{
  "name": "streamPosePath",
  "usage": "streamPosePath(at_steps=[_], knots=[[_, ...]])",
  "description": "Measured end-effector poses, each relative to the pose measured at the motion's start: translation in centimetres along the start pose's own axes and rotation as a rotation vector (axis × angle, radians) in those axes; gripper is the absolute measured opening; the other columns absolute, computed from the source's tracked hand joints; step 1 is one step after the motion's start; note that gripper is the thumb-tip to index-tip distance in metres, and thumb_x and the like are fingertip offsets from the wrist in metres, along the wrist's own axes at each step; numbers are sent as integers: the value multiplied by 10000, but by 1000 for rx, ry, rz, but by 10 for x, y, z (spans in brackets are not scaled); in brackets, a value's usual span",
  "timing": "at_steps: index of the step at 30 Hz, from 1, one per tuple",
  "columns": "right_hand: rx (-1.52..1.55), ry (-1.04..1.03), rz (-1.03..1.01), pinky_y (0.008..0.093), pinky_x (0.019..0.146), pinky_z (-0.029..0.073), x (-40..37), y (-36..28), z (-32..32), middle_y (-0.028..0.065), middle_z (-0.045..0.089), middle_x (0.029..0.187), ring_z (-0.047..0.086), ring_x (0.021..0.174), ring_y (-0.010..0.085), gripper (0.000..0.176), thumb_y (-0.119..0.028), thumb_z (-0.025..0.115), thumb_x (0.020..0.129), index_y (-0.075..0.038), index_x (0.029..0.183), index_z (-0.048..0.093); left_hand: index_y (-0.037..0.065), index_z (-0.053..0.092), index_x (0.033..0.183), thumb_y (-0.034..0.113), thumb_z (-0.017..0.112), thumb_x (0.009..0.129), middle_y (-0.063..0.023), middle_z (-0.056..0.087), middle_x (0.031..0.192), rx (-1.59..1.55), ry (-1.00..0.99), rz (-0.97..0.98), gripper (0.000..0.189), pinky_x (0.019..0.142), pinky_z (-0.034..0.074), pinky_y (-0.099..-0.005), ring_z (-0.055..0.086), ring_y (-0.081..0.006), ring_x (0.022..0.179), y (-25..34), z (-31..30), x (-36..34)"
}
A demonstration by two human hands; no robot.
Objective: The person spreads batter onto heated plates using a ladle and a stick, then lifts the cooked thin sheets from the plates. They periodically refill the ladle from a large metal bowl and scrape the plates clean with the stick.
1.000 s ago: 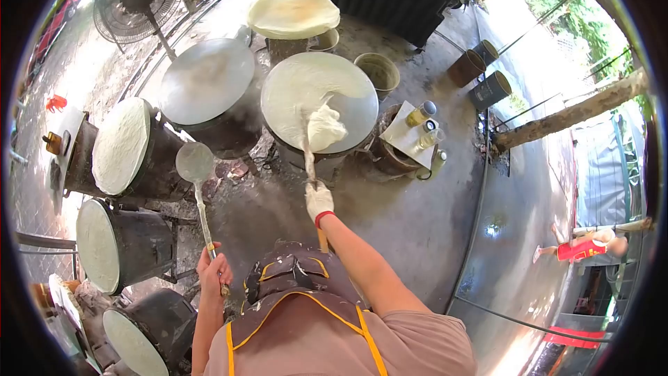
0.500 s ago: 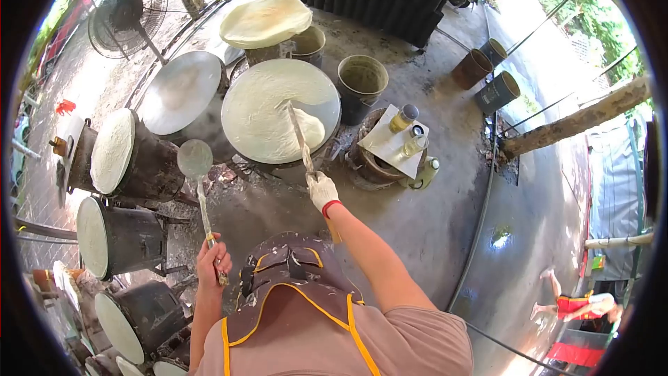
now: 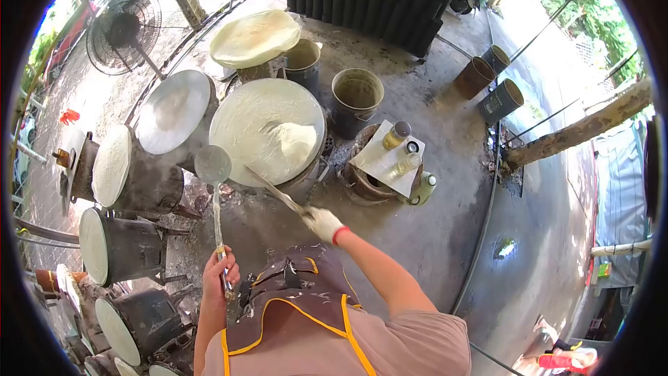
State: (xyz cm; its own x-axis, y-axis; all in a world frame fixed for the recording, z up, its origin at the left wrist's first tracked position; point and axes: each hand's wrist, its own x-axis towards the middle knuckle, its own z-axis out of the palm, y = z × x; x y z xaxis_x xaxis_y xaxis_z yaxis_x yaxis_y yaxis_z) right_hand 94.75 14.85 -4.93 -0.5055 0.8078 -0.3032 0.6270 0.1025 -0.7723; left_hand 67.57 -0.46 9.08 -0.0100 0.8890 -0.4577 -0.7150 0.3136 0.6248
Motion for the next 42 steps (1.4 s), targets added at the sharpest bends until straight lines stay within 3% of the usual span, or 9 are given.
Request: streamPosePath(at_steps=[13, 16, 21, 27, 29, 31, 34, 37, 42], knots=[[104, 491, 149, 413, 770, 471, 129, 9, -23, 207, 611, 1052, 593, 938, 365, 393, -267, 481, 892, -115, 1253, 504, 36, 464, 1076, 83, 500, 876, -38, 434, 701, -8, -79, -117, 208, 406, 349, -232, 387, -92, 457, 37, -30, 23], [689, 423, 193, 213, 509, 420, 81, -4, 16, -16, 586, 775, 522, 626, 73, 367, -194, 506, 907, -156, 1273, 511, 26, 465, 1062, 53, 498, 868, -44, 441, 695, -45, -86, -131, 198, 408, 351, -236, 397, -98, 460, 49, -42, 24], [1314, 865, 442, 219, 362, 308, 97, -62, 38, -35, 470, 583, 389, 413, 69, 302, -220, 528, 898, -189, 1197, 565, 31, 470, 1037, 53, 505, 865, -42, 439, 687, -41, -87, -150, 178, 417, 365, -246, 406, -100, 465, 62, -68, 26], [1018, 882, 287, 214, 419, 354, 124, 7, 27, -43, 550, 692, 435, 483, 48, 324, -181, 557, 878, -140, 1198, 586, 37, 466, 1021, 50, 504, 863, -38, 437, 683, -47, -85, -188, 163, 425, 369, -251, 407, -103, 466, 71, -73, 35], [851, 884, 391, 246, 868, 417, 125, 14, 45, 129, 639, 1079, 583, 977, 147, 368, -153, 524, 855, -18, 1195, 565, 38, 464, 1021, 46, 502, 861, -37, 436, 681, -53, -84, -203, 165, 425, 367, -252, 407, -104, 466, 72, -68, 38], [701, 650, 346, 336, 757, 482, 129, -16, 23, 173, 651, 1011, 639, 807, 240, 325, -214, 501, 871, -70, 1140, 612, 37, 461, 1022, 43, 500, 859, -36, 435, 680, -47, -77, -212, 167, 426, 366, -253, 407, -105, 466, 72, -63, 42], [-411, 451, -29, 409, 731, 495, 160, 20, -24, 246, 630, 892, 608, 811, 389, 262, -233, 512, 847, -41, 949, 659, 34, 458, 1025, 38, 497, 858, -36, 435, 679, -50, -62, -215, 172, 426, 365, -255, 408, -106, 467, 64, -54, 46], [442, 631, 192, 314, 811, 468, 145, 0, -47, 209, 642, 1008, 623, 952, 252, 329, -222, 517, 864, -33, 1115, 614, 31, 456, 1027, 32, 489, 859, -37, 435, 678, -99, -53, -198, 172, 426, 365, -255, 409, -105, 467, 52, -43, 50], [-125, 304, 123, 345, 842, 461, 177, 36, -34, 211, 631, 1035, 607, 986, 300, 330, -237, 540, 851, -39, 1103, 618, 29, 457, 1022, 30, 482, 860, -40, 437, 680, -131, 5, -175, 164, 427, 362, -254, 414, -108, 470, 27, -25, 46]])
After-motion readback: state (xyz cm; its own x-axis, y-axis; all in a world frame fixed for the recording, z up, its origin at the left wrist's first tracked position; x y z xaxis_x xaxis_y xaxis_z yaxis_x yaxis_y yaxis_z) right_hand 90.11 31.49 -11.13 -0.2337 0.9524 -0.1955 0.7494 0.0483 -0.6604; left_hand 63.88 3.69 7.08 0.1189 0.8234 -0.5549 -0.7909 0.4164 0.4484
